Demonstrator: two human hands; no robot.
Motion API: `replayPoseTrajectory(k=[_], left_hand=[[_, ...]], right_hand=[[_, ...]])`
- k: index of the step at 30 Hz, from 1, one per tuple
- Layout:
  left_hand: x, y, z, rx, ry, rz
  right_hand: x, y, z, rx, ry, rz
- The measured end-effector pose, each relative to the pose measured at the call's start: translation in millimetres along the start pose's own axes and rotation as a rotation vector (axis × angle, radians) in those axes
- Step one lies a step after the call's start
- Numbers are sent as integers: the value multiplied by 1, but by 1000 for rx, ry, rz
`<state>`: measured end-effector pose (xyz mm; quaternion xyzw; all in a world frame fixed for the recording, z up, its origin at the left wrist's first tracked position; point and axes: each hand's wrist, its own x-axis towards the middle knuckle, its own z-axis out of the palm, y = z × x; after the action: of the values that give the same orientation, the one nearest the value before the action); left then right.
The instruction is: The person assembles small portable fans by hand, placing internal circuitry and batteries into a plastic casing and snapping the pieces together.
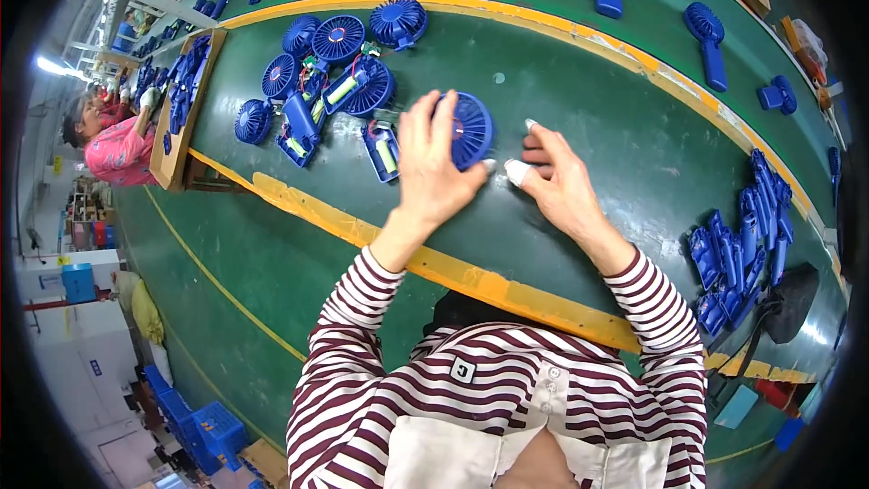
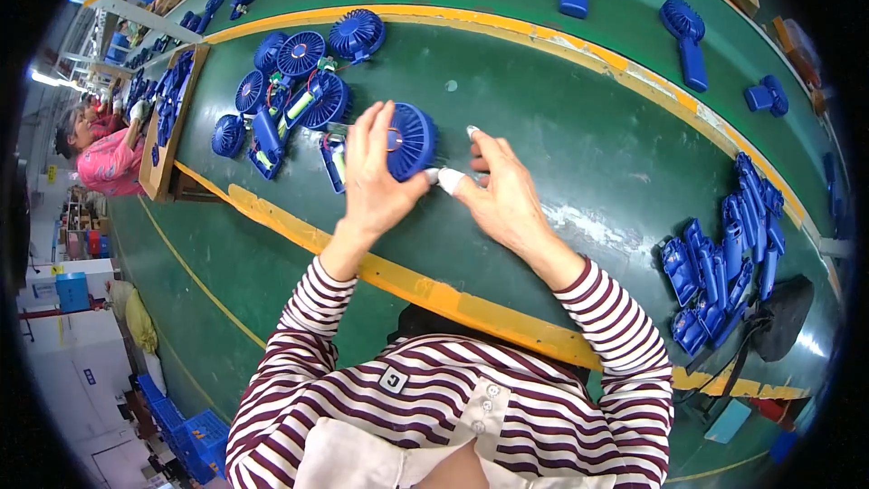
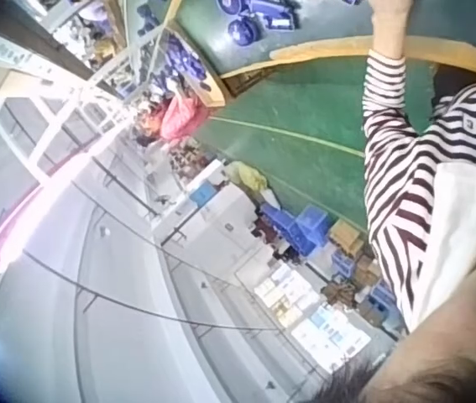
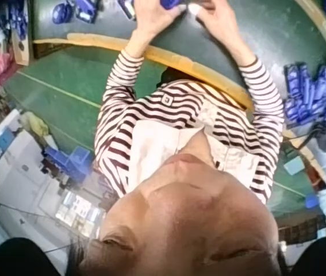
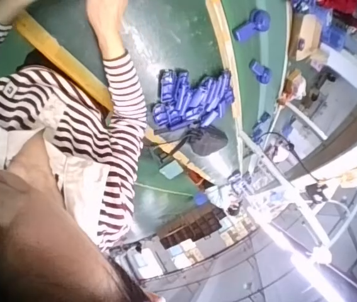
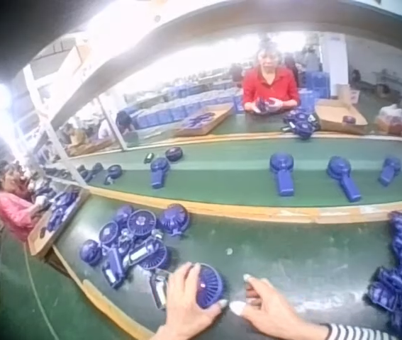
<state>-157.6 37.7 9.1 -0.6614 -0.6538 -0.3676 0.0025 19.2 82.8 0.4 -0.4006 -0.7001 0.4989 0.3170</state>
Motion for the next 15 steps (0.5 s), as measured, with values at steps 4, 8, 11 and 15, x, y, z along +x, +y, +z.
replayPoseTrajectory(k=[4,8,11,15], left_hand=[[-16,50,31,-242,15,76],[-28,88,53,-404,-168,86],[-25,100,48,-409,-335,212],[0,77,43,-235,-232,244]], right_hand=[[-22,-3,-4,450,70,215],[-60,2,-39,520,275,337],[-92,20,-81,402,374,294],[-123,23,-122,248,498,160]])
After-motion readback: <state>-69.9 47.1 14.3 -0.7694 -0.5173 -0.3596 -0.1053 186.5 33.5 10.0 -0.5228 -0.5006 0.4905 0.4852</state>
